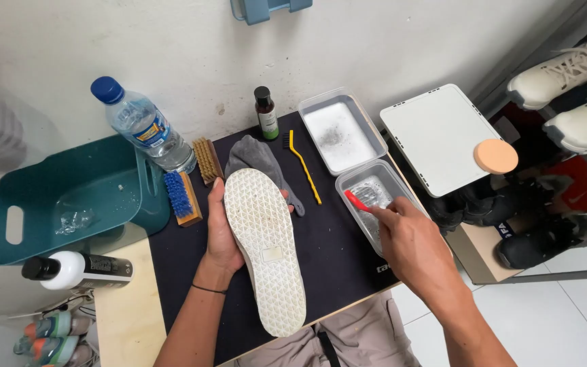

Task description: The person cleans the sole of a white sneaker using a red toothbrush and a cleaning solution. They scrub the textured bottom of the shoe, dip the brush into a container of soapy water, and then wipe the sole with a gray cloth.

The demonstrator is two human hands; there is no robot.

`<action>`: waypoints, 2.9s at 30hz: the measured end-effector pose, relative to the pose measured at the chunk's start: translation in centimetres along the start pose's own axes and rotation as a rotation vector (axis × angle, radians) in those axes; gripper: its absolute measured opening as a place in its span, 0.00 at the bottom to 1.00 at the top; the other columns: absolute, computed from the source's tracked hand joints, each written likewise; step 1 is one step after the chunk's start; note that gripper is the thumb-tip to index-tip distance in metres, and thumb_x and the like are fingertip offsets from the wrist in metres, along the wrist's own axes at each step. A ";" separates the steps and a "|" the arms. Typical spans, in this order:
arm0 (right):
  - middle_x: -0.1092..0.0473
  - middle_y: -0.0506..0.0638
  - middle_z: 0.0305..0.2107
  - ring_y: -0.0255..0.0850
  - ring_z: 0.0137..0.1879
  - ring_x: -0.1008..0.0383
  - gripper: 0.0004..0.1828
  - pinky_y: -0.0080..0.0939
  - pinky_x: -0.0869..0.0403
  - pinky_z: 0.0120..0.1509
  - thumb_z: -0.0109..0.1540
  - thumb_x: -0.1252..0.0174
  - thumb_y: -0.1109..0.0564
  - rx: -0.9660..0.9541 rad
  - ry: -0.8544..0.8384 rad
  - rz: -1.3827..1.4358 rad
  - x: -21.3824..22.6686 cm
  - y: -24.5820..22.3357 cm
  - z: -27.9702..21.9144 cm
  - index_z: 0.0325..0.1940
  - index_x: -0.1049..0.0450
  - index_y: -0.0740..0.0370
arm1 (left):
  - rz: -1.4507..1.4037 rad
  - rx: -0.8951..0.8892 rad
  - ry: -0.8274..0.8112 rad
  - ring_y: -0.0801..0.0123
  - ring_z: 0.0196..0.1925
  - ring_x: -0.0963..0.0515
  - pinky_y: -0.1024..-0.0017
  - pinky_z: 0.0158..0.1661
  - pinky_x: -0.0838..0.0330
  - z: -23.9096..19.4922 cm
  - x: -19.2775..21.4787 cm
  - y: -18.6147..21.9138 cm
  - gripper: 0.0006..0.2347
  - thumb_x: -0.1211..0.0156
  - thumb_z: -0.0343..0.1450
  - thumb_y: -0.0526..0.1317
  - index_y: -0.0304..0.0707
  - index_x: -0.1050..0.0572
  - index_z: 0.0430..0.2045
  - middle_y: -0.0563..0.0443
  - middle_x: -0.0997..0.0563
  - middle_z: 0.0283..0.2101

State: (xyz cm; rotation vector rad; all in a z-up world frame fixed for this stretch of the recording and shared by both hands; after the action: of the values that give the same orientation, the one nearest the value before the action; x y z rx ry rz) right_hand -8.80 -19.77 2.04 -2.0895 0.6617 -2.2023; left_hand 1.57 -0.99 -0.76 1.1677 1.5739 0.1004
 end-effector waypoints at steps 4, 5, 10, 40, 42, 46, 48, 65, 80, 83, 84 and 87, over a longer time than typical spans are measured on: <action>0.34 0.51 0.27 0.45 0.26 0.30 0.13 0.38 0.28 0.26 0.54 0.56 0.60 -0.053 0.018 -0.116 0.4 0.9 0.0 0.39 0.28 0.55 | -0.026 0.013 0.013 0.50 0.39 0.27 0.61 0.42 0.34 -0.1 0.0 0.1 0.32 0.63 0.57 0.63 0.29 0.32 0.38 0.27 0.29 0.41; 0.34 0.52 0.27 0.44 0.26 0.30 0.14 0.37 0.28 0.25 0.54 0.56 0.61 -0.028 0.044 -0.138 0.4 0.8 0.1 0.40 0.28 0.56 | -0.023 0.017 0.009 0.50 0.39 0.27 0.60 0.42 0.34 -0.1 0.0 0.1 0.32 0.63 0.57 0.63 0.29 0.32 0.38 0.27 0.30 0.41; 0.33 0.51 0.28 0.46 0.28 0.29 0.15 0.40 0.28 0.26 0.51 0.53 0.60 -0.015 -0.056 -0.065 0.8 0.6 -0.1 0.41 0.29 0.53 | -0.045 0.013 -0.003 0.50 0.40 0.27 0.60 0.42 0.34 -0.1 0.1 0.0 0.32 0.61 0.57 0.62 0.30 0.31 0.38 0.27 0.30 0.41; 0.35 0.47 0.28 0.48 0.30 0.32 0.15 0.48 0.32 0.28 0.54 0.55 0.57 0.108 0.062 -0.228 -0.5 2.2 0.2 0.43 0.30 0.50 | -0.089 0.349 -0.401 0.50 0.45 0.32 0.50 0.40 0.35 0.1 3.5 1.4 0.27 0.48 0.60 0.50 0.38 0.44 0.50 0.35 0.35 0.45; 0.35 0.39 0.30 0.43 0.33 0.31 0.16 0.44 0.32 0.33 0.53 0.56 0.52 -0.056 -0.124 -0.259 0.0 2.0 -0.3 0.43 0.31 0.39 | 0.144 0.357 -0.230 0.57 0.48 0.34 0.61 0.47 0.41 0.5 3.9 1.8 0.28 0.50 0.56 0.49 0.42 0.43 0.51 0.42 0.36 0.50; 0.34 0.47 0.31 0.48 0.35 0.31 0.15 0.48 0.31 0.32 0.57 0.60 0.53 -0.211 -0.086 -0.238 0.7 1.4 -0.1 0.44 0.30 0.43 | 0.344 0.250 -0.443 0.71 0.39 0.30 0.73 0.39 0.36 0.8 3.2 2.3 0.18 0.51 0.63 0.46 0.43 0.40 0.45 0.51 0.32 0.38; 0.34 0.47 0.31 0.49 0.34 0.31 0.15 0.48 0.32 0.31 0.56 0.57 0.56 -0.010 -0.002 -0.244 -0.2 1.9 0.4 0.44 0.30 0.50 | 0.601 0.307 -0.376 0.74 0.39 0.31 0.78 0.41 0.39 0.5 1.9 2.7 0.16 0.51 0.61 0.46 0.43 0.36 0.41 0.54 0.31 0.36; 0.35 0.49 0.26 0.49 0.31 0.33 0.15 0.48 0.33 0.26 0.56 0.57 0.58 0.031 -0.026 -0.213 0.8 1.5 0.1 0.44 0.31 0.52 | 1.947 -0.395 -0.122 0.51 0.38 0.32 0.60 0.33 0.37 -3.6 -3.0 1.1 0.27 0.53 0.60 0.54 0.36 0.42 0.47 0.42 0.34 0.37; 0.37 0.49 0.25 0.49 0.32 0.37 0.15 0.48 0.35 0.25 0.55 0.57 0.59 0.065 0.042 -0.171 -0.2 2.4 0.2 0.43 0.30 0.50 | 2.231 -0.409 0.031 0.49 0.53 0.48 0.61 0.43 0.41 -11.0 0.5 -2.1 0.37 0.40 0.53 0.51 0.42 0.51 0.54 0.41 0.48 0.51; 0.37 0.50 0.25 0.50 0.32 0.37 0.15 0.48 0.35 0.26 0.55 0.58 0.60 0.063 0.068 -0.204 -0.5 2.6 0.6 0.43 0.31 0.51 | 2.068 -0.164 0.008 0.54 0.46 0.41 0.62 0.39 0.38 -11.2 0.5 -0.2 0.31 0.48 0.60 0.49 0.46 0.53 0.55 0.48 0.44 0.47; 0.37 0.51 0.26 0.50 0.32 0.37 0.15 0.48 0.35 0.27 0.55 0.58 0.62 0.116 0.092 -0.201 -0.7 2.7 0.7 0.43 0.31 0.54 | 2.004 -0.078 0.022 0.57 0.45 0.38 0.63 0.39 0.38 -11.3 0.6 0.3 0.28 0.55 0.63 0.47 0.49 0.55 0.56 0.53 0.42 0.47; 0.37 0.48 0.27 0.47 0.33 0.37 0.15 0.48 0.35 0.26 0.55 0.58 0.59 0.082 0.000 -0.148 0.0 2.5 0.0 0.44 0.31 0.51 | 1.973 -0.074 0.013 0.60 0.40 0.33 0.63 0.42 0.40 -11.2 0.1 0.3 0.24 0.59 0.65 0.41 0.57 0.55 0.56 0.56 0.41 0.47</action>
State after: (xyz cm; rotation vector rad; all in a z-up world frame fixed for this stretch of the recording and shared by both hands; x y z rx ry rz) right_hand -9.48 -22.01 1.19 -2.1627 0.4217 -2.2610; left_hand -6.99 4.76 3.64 2.1709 -0.1163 1.3672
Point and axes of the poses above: each hand's wrist, its own z-axis towards the middle knuckle, its own x-axis out of the back of the hand, y = z × x, the point moved 2 cm from there along z, towards the middle knuckle
